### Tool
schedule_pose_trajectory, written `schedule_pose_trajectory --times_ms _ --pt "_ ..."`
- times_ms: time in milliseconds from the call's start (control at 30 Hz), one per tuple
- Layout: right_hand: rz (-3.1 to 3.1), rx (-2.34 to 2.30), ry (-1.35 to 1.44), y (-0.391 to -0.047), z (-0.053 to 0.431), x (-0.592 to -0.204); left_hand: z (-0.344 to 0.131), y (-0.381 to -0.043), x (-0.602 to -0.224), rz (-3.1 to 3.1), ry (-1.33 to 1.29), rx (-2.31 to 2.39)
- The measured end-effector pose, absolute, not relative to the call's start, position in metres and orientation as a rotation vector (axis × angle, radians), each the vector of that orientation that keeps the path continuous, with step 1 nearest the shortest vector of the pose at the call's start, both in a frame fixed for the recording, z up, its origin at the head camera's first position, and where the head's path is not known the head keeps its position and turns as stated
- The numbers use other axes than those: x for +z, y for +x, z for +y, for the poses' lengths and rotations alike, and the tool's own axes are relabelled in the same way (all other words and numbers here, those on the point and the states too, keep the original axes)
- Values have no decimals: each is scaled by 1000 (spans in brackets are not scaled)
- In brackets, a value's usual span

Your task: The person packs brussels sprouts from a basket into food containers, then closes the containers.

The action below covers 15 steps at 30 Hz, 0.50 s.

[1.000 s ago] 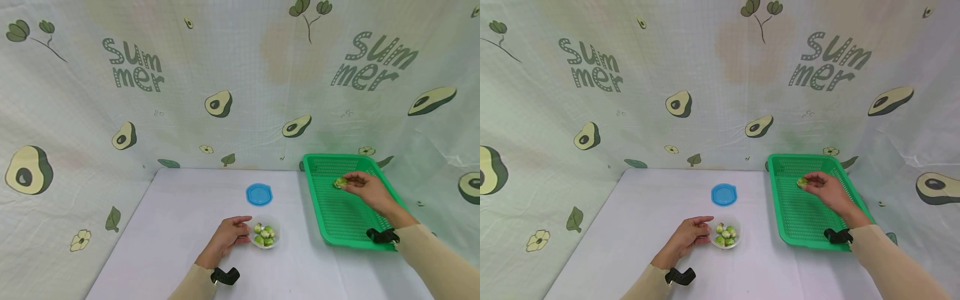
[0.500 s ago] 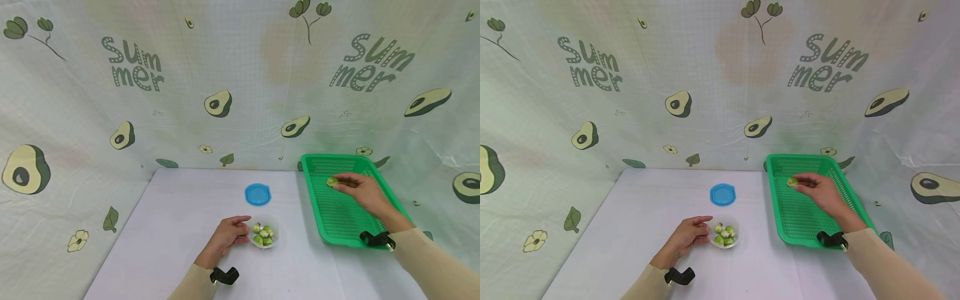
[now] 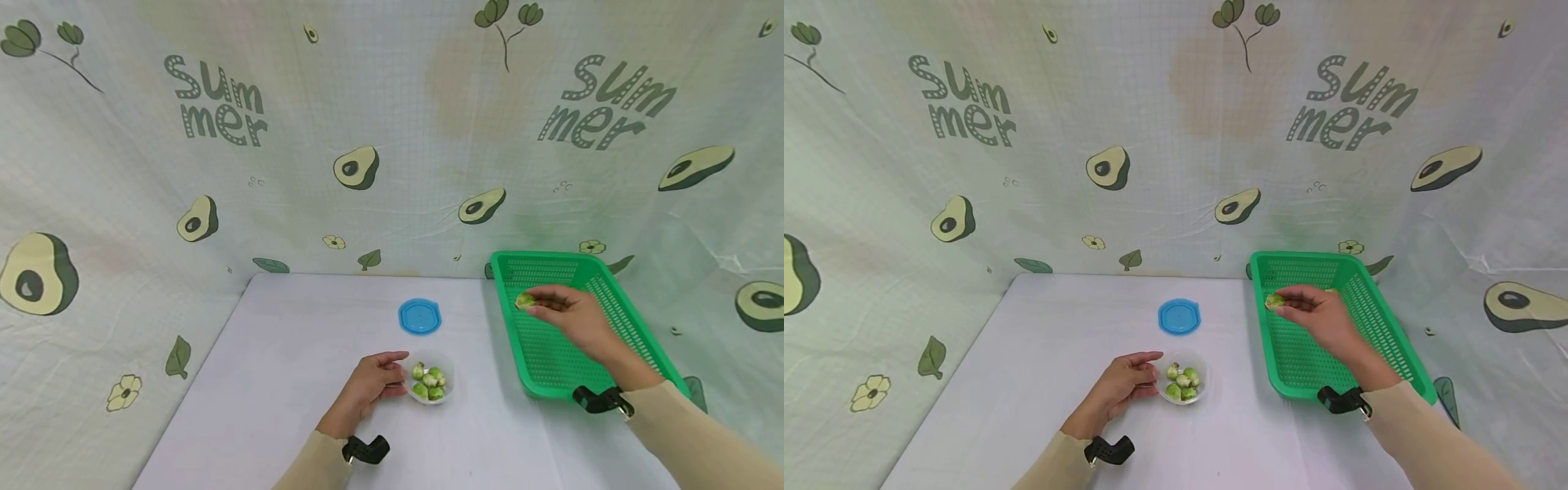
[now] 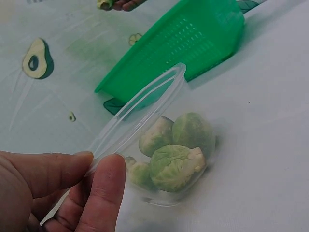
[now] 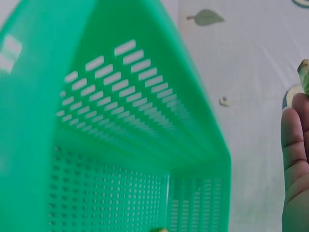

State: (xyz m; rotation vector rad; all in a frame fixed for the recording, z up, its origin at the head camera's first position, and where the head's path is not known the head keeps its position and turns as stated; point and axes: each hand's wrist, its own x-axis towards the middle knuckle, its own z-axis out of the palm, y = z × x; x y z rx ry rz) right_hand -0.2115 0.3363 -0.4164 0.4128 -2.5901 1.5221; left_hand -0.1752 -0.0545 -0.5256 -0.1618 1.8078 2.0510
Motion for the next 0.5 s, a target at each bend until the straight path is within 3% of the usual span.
schedule_pose_trajectory --times_ms 500 --pt "-2524 1690 429 -196 291 -423 -54 -174 -523 1818 -175 2040"
